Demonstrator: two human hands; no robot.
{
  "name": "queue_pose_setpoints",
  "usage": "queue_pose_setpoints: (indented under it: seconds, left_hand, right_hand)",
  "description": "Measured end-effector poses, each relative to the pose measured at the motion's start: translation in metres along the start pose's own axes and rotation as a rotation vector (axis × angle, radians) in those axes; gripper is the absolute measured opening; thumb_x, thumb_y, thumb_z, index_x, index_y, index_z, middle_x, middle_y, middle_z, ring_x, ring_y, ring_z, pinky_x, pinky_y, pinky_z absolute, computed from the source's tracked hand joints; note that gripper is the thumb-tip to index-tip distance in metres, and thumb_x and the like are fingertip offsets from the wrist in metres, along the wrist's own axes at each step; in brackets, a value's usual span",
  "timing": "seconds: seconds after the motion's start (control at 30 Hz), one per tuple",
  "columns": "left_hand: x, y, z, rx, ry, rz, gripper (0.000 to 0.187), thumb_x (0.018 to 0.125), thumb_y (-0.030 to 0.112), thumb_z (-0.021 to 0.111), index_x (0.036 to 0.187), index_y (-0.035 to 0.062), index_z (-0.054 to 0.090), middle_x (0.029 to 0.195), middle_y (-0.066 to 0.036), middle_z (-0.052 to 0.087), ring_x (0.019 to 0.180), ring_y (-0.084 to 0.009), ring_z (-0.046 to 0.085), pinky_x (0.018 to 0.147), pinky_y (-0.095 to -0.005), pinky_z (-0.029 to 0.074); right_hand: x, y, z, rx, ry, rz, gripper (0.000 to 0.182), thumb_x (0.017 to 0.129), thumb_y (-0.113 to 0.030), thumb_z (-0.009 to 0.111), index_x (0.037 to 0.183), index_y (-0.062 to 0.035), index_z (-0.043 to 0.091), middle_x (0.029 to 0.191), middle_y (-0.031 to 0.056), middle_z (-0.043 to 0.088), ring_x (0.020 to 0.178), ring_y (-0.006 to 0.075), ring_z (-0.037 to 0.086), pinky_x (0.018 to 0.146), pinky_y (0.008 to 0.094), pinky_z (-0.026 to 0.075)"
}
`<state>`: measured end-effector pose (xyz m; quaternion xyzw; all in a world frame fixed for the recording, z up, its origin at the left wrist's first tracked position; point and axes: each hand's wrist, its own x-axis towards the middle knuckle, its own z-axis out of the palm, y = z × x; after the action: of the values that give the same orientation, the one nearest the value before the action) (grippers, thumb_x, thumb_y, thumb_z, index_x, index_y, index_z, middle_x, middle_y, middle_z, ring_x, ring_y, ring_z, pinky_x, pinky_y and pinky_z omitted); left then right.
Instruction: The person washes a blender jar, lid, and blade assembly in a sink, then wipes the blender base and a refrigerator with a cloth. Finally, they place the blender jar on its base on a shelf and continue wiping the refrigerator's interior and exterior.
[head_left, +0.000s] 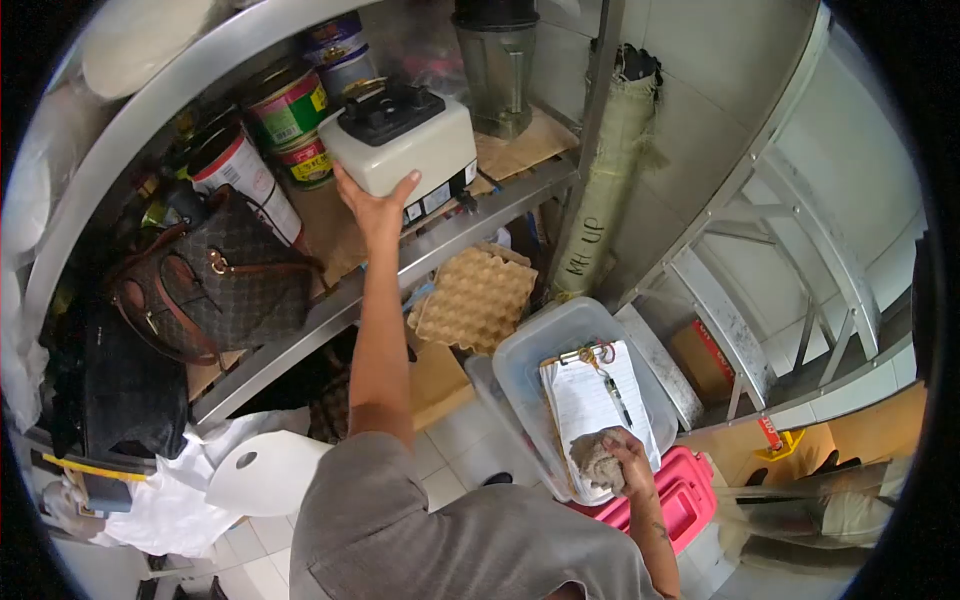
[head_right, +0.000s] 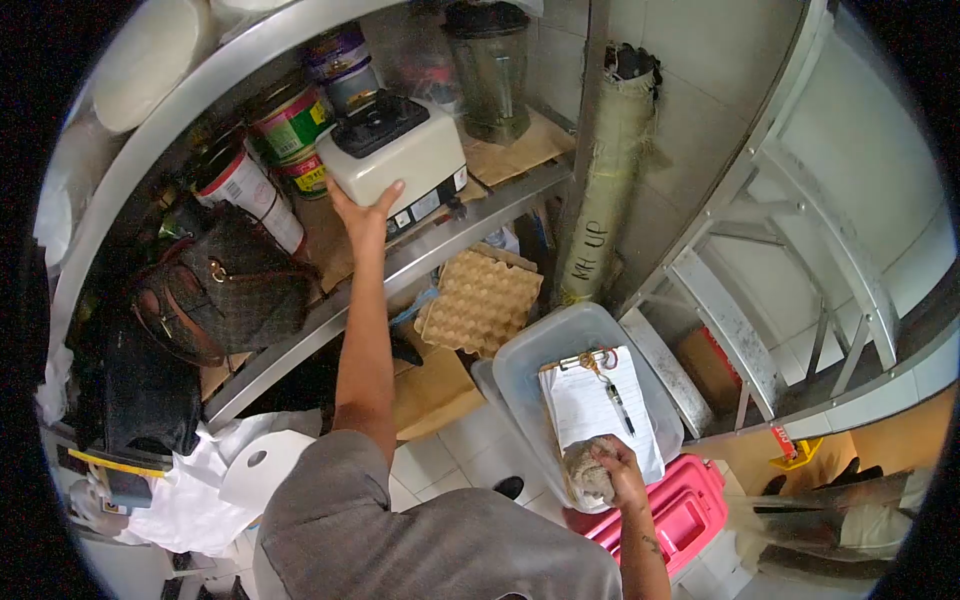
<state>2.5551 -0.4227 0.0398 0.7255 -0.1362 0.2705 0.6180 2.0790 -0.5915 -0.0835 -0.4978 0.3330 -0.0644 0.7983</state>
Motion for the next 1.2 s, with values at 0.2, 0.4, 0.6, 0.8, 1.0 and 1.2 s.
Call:
queue_pose_setpoints:
  seconds: [0.2, 0.4, 0.6, 0.8, 1.0, 1.2]
  left_hand:
    - [-0.016, 0.057, 0.046, 0.153, 0.11, -0.243, 0.117, 0.056, 0.043, 0.08, 0.142, 0.0155, 0.004, 0.142, -0.027, 0.001, 0.132, -0.0415, 0.007, 0.097, -0.0658, 0.016]
    - [0.002, 0.056, 0.049, 0.186, 0.159, -0.141, 0.109, 0.059, 0.046, 0.077, 0.142, 0.0189, 0.01, 0.141, -0.029, 0.009, 0.132, -0.0423, 0.007, 0.092, -0.0698, 0.016]
    - [0.022, 0.062, 0.05, 0.12, 0.243, -0.294, 0.111, 0.062, 0.05, 0.074, 0.142, 0.0175, 0.005, 0.141, -0.032, 0.004, 0.132, -0.0428, 0.005, 0.093, -0.0703, 0.013]
    - [-0.031, 0.045, 0.093, 0.225, 0.24, -0.154, 0.111, 0.067, 0.051, 0.071, 0.142, 0.0132, -0.003, 0.14, -0.033, -0.002, 0.131, -0.0485, -0.001, 0.091, -0.0703, 0.019]
    - [-0.022, 0.049, 0.123, 0.27, 0.283, -0.227, 0.111, 0.071, 0.049, 0.068, 0.14, 0.0126, -0.01, 0.141, -0.031, -0.01, 0.13, -0.0496, -0.005, 0.094, -0.067, 0.022]
    - [-0.025, 0.051, 0.131, 0.263, 0.205, -0.314, 0.111, 0.073, 0.042, 0.069, 0.139, 0.0131, -0.015, 0.14, -0.029, -0.016, 0.13, -0.0494, -0.004, 0.094, -0.0644, 0.027]
  right_hand:
    - [0.018, -0.029, 0.016, -0.047, -0.084, -0.021, 0.014, 0.082, -0.011, 0.058, 0.092, -0.0007, 0.057, 0.078, 0.0045, 0.059, 0.067, 0.0116, 0.056, 0.062, 0.0255, 0.046]
    - [0.013, -0.026, 0.013, -0.133, -0.111, -0.052, 0.015, 0.082, -0.01, 0.058, 0.093, -0.0002, 0.057, 0.079, 0.0037, 0.059, 0.069, 0.0105, 0.055, 0.063, 0.0252, 0.046]
    - [0.014, -0.024, 0.003, -0.151, -0.077, -0.066, 0.016, 0.081, -0.01, 0.059, 0.093, 0.0004, 0.057, 0.08, 0.004, 0.06, 0.069, 0.011, 0.056, 0.063, 0.0252, 0.045]
    - [0.026, -0.016, 0.024, -0.12, -0.165, -0.04, 0.016, 0.082, -0.011, 0.059, 0.094, 0.0003, 0.057, 0.08, 0.0044, 0.06, 0.068, 0.0113, 0.056, 0.062, 0.0248, 0.045]
    - [0.032, -0.002, 0.057, -0.223, -0.35, -0.081, 0.023, 0.08, -0.008, 0.06, 0.1, 0.0014, 0.055, 0.087, 0.0056, 0.06, 0.079, 0.0126, 0.056, 0.072, 0.0256, 0.046]
    - [0.014, 0.014, 0.096, -0.442, -0.434, -0.067, 0.025, 0.081, -0.011, 0.059, 0.103, -0.0007, 0.054, 0.091, 0.0068, 0.06, 0.086, 0.015, 0.056, 0.077, 0.0274, 0.045]
